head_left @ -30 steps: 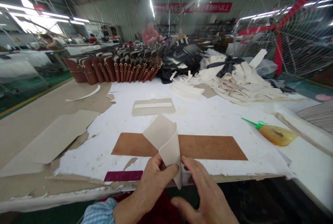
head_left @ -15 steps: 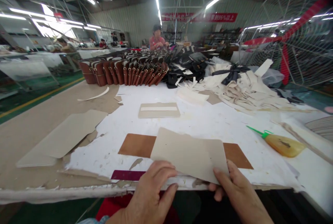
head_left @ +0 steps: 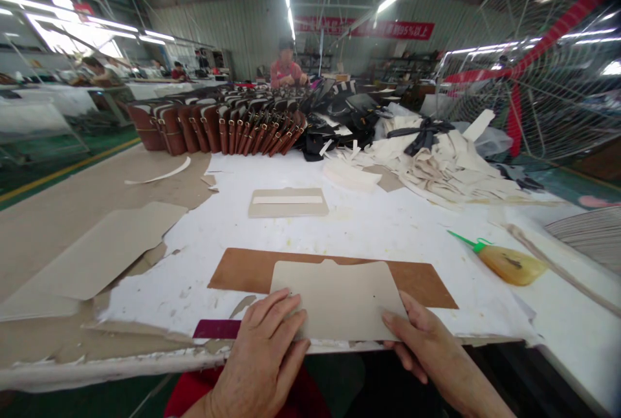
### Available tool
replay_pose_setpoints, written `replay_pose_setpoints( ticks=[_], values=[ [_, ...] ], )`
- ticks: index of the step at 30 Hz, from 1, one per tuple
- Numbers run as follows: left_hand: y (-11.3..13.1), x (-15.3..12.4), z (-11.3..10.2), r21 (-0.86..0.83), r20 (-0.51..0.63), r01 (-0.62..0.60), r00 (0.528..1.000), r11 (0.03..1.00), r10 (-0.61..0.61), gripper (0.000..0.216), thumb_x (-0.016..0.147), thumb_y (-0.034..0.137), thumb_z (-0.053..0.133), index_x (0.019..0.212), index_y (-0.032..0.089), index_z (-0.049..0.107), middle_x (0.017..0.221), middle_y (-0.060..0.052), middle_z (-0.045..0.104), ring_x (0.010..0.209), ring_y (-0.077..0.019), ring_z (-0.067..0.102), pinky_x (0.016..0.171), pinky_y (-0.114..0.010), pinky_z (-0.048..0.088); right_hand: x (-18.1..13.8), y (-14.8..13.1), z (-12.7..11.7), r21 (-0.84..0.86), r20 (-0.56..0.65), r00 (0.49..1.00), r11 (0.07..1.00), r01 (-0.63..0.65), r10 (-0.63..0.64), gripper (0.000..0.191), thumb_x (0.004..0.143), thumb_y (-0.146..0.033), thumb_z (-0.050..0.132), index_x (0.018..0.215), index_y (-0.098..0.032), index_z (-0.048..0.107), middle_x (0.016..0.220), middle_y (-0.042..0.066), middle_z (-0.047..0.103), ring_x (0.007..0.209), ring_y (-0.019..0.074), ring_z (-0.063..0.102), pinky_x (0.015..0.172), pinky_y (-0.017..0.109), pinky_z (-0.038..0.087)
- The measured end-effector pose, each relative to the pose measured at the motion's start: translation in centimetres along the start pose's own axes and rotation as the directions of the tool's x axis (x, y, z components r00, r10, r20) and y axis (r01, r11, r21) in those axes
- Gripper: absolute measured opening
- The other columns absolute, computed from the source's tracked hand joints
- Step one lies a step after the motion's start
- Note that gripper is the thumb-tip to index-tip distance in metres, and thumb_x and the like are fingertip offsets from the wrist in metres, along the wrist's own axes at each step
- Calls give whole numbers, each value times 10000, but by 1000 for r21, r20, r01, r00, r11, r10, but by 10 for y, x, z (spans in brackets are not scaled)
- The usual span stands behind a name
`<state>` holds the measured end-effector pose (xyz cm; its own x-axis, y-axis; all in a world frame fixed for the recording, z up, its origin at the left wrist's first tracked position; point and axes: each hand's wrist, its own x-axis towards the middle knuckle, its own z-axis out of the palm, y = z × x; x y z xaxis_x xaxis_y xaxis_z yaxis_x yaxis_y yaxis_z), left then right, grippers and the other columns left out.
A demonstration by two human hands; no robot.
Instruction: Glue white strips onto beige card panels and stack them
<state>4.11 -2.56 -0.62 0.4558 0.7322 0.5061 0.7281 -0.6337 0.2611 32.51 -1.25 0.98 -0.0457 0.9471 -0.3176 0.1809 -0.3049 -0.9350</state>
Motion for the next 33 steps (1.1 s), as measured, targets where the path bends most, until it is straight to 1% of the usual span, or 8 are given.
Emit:
replay_pose_setpoints(
  ticks=[4, 7, 12, 20, 25, 27, 29, 33],
  values=[
    [-5, -6, 5, 10, 54, 18, 998, 1000, -18, 282, 984, 161, 556, 1245, 225, 640, 1293, -110, 715, 1288, -321, 610, 1028, -586, 558, 6, 7, 3, -283, -189, 982, 959, -26, -29, 514, 916, -533, 514, 1315, -210, 487, 670, -34, 664, 411, 165, 549, 382, 257, 395],
    [-6, -5, 4, 21, 73, 28, 997, 999, -29, 276, 982, 183, 567, 1240, 234, 649, 1292, -107, 717, 1263, -319, 628, 1020, -585, 557, 12, 13, -4, -587, -295, 944, 808, -59, -146, 566, 916, -511, 492, 1369, -173, 522, 918, 106, 777, 729, 302, 751, 669, 422, 570],
    [-6, -3, 0, 37, 67, 31, 997, 999, -33, 255, 969, 191, 570, 1204, 219, 665, 1255, -101, 734, 1198, -311, 661, 983, -562, 570, 16, 21, -13, -785, -182, 965, 619, -29, -187, 589, 985, -467, 409, 1457, -124, 491, 1162, 180, 776, 1040, 376, 759, 853, 492, 569],
    [-9, -8, 1, 103, 47, 25, 998, 994, -30, 252, 955, 215, 600, 1183, 237, 705, 1245, -75, 747, 1182, -286, 666, 993, -491, 548, 11, 12, -2, -912, -177, 959, 402, -76, -221, 535, 1031, -449, 383, 1398, -119, 588, 865, 166, 801, 911, 384, 779, 722, 445, 536],
    [-17, -12, 3, 165, 4, -57, 998, 985, 57, 221, 952, 255, 623, 1157, 237, 707, 1233, -70, 759, 1171, -284, 676, 980, -459, 541, -1, 3, -29, -857, -297, 935, 487, -171, -194, 539, 1002, -555, 412, 1300, -178, 656, 737, 87, 755, 740, 330, 747, 671, 405, 466],
    [-20, -11, 8, 185, -30, -111, 992, 976, 119, 226, 956, 312, 636, 1159, 246, 709, 1246, -66, 759, 1186, -283, 671, 991, -438, 534, -3, 1, -60, -767, -418, 871, 615, -185, -260, 547, 946, -609, 474, 1248, -201, 679, 698, 33, 716, 690, 283, 709, 678, 388, 462],
    [-20, -6, 18, 172, -104, -194, 971, 966, 213, 246, 973, 369, 615, 1170, 259, 712, 1235, -56, 766, 1183, -270, 674, 1003, -403, 527, 0, -1, -98, -671, -575, 742, 717, -187, -344, 617, 889, -662, 497, 1256, -198, 673, 796, 40, 727, 764, 271, 699, 737, 390, 491],
    [-9, 12, 37, 140, -183, -317, 923, 938, 339, 264, 993, 376, 570, 1176, 252, 715, 1178, -47, 784, 1146, -237, 693, 982, -337, 540, 24, -3, -175, -585, -769, 481, 765, -268, -420, 885, 812, -703, 470, 1406, -52, 555, 1323, 252, 632, 1181, 366, 625, 978, 489, 485]
  ],
)
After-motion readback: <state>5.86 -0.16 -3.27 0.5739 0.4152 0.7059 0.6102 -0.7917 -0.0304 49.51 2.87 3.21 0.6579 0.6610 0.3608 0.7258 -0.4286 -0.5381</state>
